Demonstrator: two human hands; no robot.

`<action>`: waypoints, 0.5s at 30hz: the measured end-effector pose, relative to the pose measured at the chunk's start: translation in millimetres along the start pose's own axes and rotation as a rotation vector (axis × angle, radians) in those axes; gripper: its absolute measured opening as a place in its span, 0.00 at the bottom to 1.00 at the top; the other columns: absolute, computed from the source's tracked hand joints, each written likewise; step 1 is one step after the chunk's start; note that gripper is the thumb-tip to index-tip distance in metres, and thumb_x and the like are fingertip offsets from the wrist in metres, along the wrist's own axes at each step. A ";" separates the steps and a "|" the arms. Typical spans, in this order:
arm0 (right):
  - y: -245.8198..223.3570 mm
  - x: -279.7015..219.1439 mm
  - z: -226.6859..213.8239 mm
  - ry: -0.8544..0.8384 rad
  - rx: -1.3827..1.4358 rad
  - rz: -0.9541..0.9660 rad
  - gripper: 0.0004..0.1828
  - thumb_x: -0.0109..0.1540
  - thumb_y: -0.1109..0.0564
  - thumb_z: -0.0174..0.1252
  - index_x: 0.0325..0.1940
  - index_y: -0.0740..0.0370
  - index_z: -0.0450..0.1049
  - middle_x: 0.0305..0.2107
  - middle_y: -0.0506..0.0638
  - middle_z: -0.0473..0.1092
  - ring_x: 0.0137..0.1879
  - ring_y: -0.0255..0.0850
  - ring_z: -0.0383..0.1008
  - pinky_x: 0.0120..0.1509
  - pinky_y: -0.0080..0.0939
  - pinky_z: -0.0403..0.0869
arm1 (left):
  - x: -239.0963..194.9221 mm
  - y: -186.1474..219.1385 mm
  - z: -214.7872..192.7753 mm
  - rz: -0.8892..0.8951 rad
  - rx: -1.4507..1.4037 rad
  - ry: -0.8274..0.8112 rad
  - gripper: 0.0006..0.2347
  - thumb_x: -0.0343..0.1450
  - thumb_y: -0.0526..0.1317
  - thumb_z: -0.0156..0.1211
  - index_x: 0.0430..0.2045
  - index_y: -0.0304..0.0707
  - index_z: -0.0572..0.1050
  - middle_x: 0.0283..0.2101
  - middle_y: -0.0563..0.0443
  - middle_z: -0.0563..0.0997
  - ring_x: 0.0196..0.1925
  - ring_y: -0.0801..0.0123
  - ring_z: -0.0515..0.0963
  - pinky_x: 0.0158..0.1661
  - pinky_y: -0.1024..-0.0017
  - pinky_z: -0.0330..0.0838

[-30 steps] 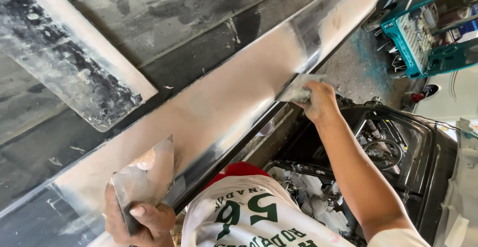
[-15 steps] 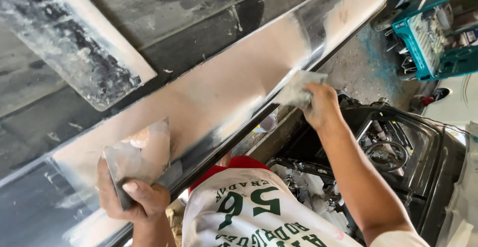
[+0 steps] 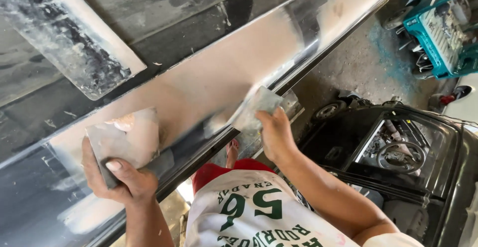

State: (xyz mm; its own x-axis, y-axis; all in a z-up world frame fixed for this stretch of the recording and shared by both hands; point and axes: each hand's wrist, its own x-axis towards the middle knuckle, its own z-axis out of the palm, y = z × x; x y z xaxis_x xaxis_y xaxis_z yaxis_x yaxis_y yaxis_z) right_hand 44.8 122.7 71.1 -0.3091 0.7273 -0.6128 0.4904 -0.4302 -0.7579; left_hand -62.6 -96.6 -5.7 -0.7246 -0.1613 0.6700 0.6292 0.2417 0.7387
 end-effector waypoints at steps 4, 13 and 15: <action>4.5 -9.6 4.4 -0.150 -0.093 -0.213 0.11 0.64 0.64 0.46 0.50 0.65 0.67 0.37 0.54 0.70 0.43 0.46 0.72 0.53 0.44 0.74 | 1.0 3.0 3.1 -0.037 0.002 0.018 0.20 0.82 0.43 0.41 0.58 0.16 0.66 0.50 0.19 0.74 0.46 0.35 0.77 0.40 0.52 0.69; 9.0 -55.5 -73.7 -1.340 0.308 -0.783 0.18 0.73 0.62 0.49 0.65 0.48 0.71 0.71 0.59 0.51 0.77 0.63 0.54 0.76 0.57 0.71 | -55.4 75.7 -4.7 -0.355 -0.536 -0.535 0.22 0.76 0.52 0.43 0.39 0.25 0.76 0.39 0.45 0.79 0.40 0.65 0.79 0.40 0.68 0.74; 15.0 -48.0 -84.5 -1.000 -0.176 -1.070 0.21 0.72 0.62 0.47 0.69 0.51 0.63 0.68 0.62 0.58 0.75 0.59 0.61 0.73 0.54 0.72 | -66.8 91.2 22.4 -0.440 -0.673 -0.296 0.17 0.76 0.44 0.45 0.46 0.23 0.75 0.42 0.39 0.81 0.44 0.56 0.81 0.42 0.68 0.78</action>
State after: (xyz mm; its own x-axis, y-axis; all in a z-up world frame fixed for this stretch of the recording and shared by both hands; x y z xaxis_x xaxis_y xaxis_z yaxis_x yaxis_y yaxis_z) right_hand 135.9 126.5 108.1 -0.9655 -0.0450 0.2566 -0.2605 0.1842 -0.9477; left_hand 36.9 -42.3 15.3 -0.9266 0.1723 0.3343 0.2383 -0.4188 0.8763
